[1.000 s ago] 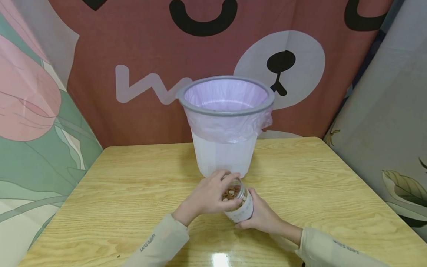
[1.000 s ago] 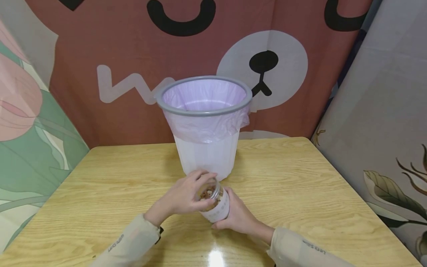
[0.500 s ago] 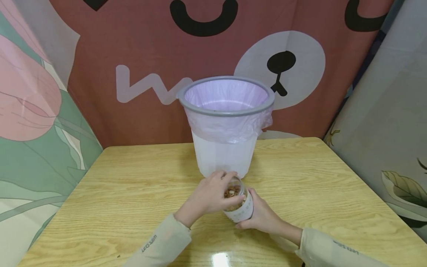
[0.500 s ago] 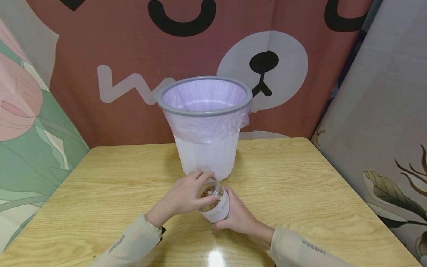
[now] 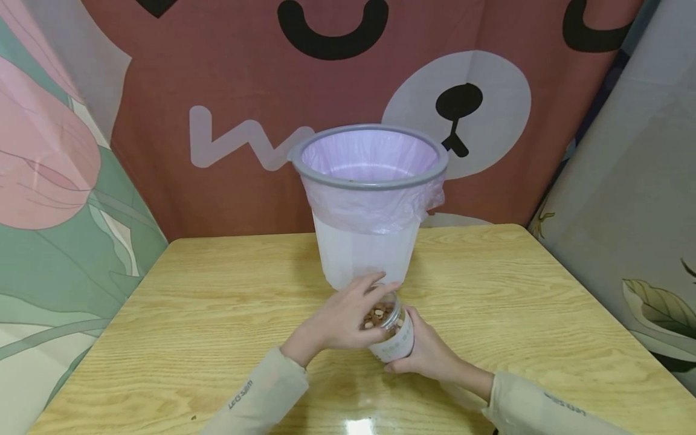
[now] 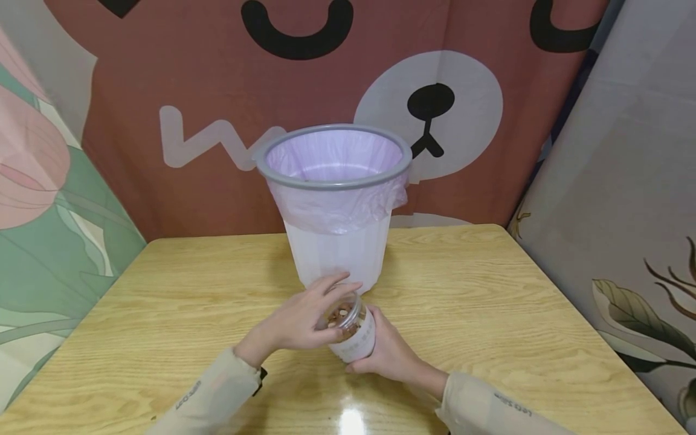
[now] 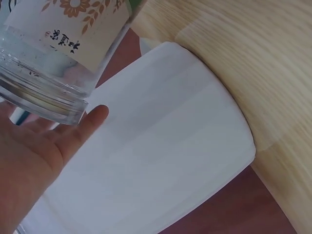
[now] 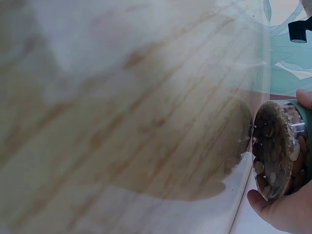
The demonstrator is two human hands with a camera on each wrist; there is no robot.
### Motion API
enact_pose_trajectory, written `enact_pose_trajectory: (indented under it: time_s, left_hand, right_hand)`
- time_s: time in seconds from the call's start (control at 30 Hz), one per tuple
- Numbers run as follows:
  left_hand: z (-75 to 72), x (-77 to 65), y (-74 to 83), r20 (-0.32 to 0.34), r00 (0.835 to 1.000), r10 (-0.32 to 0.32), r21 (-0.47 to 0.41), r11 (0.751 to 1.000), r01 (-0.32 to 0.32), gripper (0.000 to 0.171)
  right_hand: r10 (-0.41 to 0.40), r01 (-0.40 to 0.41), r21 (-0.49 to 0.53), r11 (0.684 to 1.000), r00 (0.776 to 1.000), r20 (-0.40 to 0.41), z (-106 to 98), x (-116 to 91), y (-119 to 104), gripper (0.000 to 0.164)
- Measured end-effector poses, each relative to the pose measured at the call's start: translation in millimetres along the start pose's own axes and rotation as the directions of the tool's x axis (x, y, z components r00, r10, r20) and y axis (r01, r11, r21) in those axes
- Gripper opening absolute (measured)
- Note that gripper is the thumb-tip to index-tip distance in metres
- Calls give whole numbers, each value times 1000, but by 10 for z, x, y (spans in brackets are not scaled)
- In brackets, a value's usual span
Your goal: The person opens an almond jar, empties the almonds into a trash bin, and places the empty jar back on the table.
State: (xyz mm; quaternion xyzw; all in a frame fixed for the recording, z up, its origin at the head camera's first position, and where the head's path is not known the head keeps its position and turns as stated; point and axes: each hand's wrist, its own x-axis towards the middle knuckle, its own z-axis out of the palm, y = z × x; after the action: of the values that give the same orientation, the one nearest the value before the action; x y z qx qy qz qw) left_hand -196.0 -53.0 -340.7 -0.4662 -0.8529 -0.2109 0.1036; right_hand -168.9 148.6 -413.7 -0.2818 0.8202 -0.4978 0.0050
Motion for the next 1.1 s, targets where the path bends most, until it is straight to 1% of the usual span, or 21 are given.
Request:
enact_pose_trajectory:
  time_s: [0.17,0.3,0.53,0.67,0.83,0.93,1.1]
  left_hand:
    - [-11,-5,-19,49,999,3,-29,1000,-1,67]
    - [-21,-5,-21,59,998,-6,-17,1000,7,67]
    - [-25,-4,-14,32,999,-22,18,1000,22,65]
    - [-10,-3,-15,6,999,-33,52,998,33,63]
    - [12,11,-14,-29,997,-65,109,992,68,66]
    - [20,17,-2,-40,995,-94,133,986,99,67]
    - [24,25,25,-47,991,-123,164,978,129,67]
  right_hand:
    - [13,-13,-19,1000,1000,-8,4,2,20,97]
    - [15,-15,-29,999,1000,-2,3,4,24,96]
    - [21,-21,-1,1000,1000,10,-10,3,-10,96]
    - [24,-24,1,1000,1000,10,-9,4,-21,96]
    - [32,-31,-16,999,999,7,-5,3,-14,95]
    - [30,-30,-26,999,1000,1,0,0,-6,95]
    - [20,-20,-23,1000,1000,-1,4,-6,-7,94]
